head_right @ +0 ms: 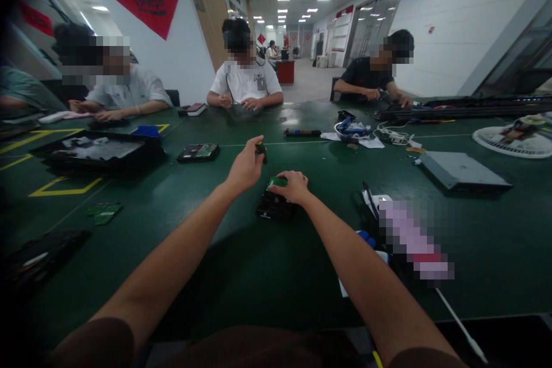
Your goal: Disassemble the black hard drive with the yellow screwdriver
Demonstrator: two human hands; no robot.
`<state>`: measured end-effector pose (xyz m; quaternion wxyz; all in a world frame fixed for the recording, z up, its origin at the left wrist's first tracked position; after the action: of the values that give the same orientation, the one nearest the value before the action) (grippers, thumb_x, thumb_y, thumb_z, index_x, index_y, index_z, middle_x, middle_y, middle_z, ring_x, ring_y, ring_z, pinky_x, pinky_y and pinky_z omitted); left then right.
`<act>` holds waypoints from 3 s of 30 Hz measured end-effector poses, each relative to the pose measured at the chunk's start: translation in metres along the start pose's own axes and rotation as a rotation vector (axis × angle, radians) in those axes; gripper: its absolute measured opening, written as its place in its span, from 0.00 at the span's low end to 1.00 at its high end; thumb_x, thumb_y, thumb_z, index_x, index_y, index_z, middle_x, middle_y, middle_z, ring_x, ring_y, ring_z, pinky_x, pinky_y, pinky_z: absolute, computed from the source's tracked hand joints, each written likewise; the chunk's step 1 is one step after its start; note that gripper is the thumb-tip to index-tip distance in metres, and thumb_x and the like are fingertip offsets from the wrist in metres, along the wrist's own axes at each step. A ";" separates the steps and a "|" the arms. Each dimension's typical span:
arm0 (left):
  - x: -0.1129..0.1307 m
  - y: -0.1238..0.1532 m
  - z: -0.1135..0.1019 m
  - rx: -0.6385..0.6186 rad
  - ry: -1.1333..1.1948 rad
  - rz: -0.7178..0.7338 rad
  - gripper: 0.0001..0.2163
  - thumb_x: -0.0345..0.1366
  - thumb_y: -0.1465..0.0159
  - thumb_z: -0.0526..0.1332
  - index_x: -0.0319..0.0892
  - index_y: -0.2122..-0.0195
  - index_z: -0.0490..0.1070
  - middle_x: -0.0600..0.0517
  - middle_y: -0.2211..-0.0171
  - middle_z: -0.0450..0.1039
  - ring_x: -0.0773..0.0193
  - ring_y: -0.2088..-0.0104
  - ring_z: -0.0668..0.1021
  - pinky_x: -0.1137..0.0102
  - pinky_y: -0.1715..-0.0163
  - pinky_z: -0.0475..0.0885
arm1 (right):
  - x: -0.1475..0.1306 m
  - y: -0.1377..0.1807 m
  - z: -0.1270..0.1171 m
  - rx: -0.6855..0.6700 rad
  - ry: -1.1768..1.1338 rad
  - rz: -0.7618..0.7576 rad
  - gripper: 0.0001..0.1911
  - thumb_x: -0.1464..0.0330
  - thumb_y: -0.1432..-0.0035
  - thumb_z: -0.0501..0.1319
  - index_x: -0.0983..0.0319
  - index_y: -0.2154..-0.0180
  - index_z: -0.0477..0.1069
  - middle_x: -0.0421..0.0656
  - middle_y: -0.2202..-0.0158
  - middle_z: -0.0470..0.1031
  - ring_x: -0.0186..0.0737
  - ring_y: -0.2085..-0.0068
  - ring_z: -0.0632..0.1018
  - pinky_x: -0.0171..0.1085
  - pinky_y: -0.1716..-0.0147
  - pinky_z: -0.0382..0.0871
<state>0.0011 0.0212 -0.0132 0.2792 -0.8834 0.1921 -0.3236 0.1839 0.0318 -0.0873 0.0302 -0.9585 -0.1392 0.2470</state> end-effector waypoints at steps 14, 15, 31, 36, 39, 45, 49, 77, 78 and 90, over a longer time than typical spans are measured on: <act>0.007 -0.001 -0.012 0.077 -0.104 0.071 0.19 0.30 0.33 0.60 0.48 0.41 0.69 0.44 0.45 0.70 0.55 0.46 0.76 0.60 0.46 0.74 | 0.001 0.000 0.002 0.009 0.000 -0.017 0.29 0.43 0.45 0.67 0.51 0.47 0.76 0.45 0.45 0.76 0.56 0.41 0.71 0.52 0.43 0.61; 0.006 -0.001 -0.011 0.070 -0.101 0.077 0.20 0.28 0.33 0.59 0.48 0.40 0.68 0.45 0.44 0.70 0.54 0.44 0.75 0.60 0.45 0.73 | 0.001 0.000 0.001 0.010 -0.001 -0.019 0.29 0.43 0.45 0.67 0.51 0.47 0.76 0.45 0.45 0.76 0.56 0.41 0.71 0.52 0.43 0.61; 0.001 0.000 -0.005 0.080 0.076 -0.055 0.20 0.36 0.35 0.67 0.47 0.46 0.60 0.44 0.50 0.79 0.54 0.54 0.84 0.59 0.54 0.77 | 0.000 0.000 0.001 0.007 0.010 -0.014 0.29 0.44 0.44 0.66 0.50 0.46 0.76 0.45 0.45 0.76 0.56 0.41 0.70 0.53 0.42 0.60; 0.003 0.000 -0.005 0.040 0.049 -0.027 0.18 0.35 0.32 0.63 0.47 0.42 0.62 0.45 0.54 0.80 0.55 0.57 0.83 0.59 0.53 0.77 | 0.002 0.000 0.002 0.010 0.007 -0.015 0.29 0.43 0.44 0.65 0.49 0.46 0.76 0.45 0.44 0.75 0.56 0.40 0.70 0.53 0.43 0.60; 0.005 0.000 -0.007 0.040 0.010 0.017 0.17 0.34 0.31 0.60 0.46 0.41 0.66 0.44 0.51 0.78 0.55 0.55 0.81 0.59 0.51 0.76 | 0.002 0.000 0.002 0.011 0.016 -0.017 0.29 0.43 0.45 0.66 0.49 0.46 0.76 0.45 0.44 0.76 0.56 0.40 0.70 0.52 0.43 0.60; 0.007 0.000 -0.010 0.056 -0.043 0.043 0.19 0.30 0.31 0.56 0.48 0.39 0.68 0.44 0.43 0.73 0.54 0.47 0.78 0.59 0.47 0.74 | 0.001 0.000 0.000 0.008 0.009 -0.021 0.28 0.43 0.45 0.66 0.49 0.47 0.77 0.45 0.46 0.76 0.56 0.41 0.70 0.53 0.43 0.61; 0.004 0.000 -0.007 0.027 -0.045 -0.001 0.20 0.33 0.31 0.58 0.46 0.37 0.64 0.42 0.45 0.76 0.52 0.51 0.81 0.57 0.49 0.75 | 0.000 0.000 0.000 0.011 0.008 -0.017 0.28 0.43 0.45 0.66 0.49 0.47 0.77 0.45 0.46 0.76 0.56 0.41 0.71 0.52 0.44 0.62; 0.006 -0.001 -0.012 0.135 -0.037 0.151 0.18 0.29 0.33 0.62 0.48 0.43 0.72 0.46 0.49 0.73 0.57 0.48 0.76 0.61 0.47 0.74 | 0.006 -0.004 0.007 0.037 0.003 -0.030 0.29 0.42 0.45 0.66 0.49 0.48 0.77 0.45 0.46 0.76 0.56 0.41 0.71 0.52 0.44 0.61; 0.006 -0.001 -0.012 0.124 -0.033 0.151 0.18 0.29 0.33 0.61 0.47 0.42 0.71 0.46 0.48 0.74 0.56 0.47 0.76 0.60 0.46 0.74 | 0.006 -0.004 0.007 0.033 0.005 -0.025 0.29 0.43 0.46 0.66 0.49 0.48 0.77 0.45 0.46 0.76 0.56 0.41 0.71 0.53 0.44 0.61; 0.003 -0.001 -0.007 0.090 0.022 0.015 0.17 0.36 0.35 0.66 0.48 0.46 0.66 0.46 0.54 0.79 0.54 0.55 0.82 0.59 0.53 0.75 | 0.004 -0.001 0.004 0.026 -0.010 -0.024 0.28 0.44 0.45 0.66 0.50 0.47 0.77 0.45 0.45 0.76 0.56 0.41 0.70 0.52 0.43 0.60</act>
<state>-0.0015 0.0174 -0.0068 0.3190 -0.8648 0.1868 -0.3398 0.1854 0.0337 -0.0926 0.0447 -0.9550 -0.1475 0.2534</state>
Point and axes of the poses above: each hand's wrist, its own y-axis away from the middle knuckle, its own z-axis out of the palm, x = y × z, the point moved 2 cm from there along -y, towards the middle knuckle
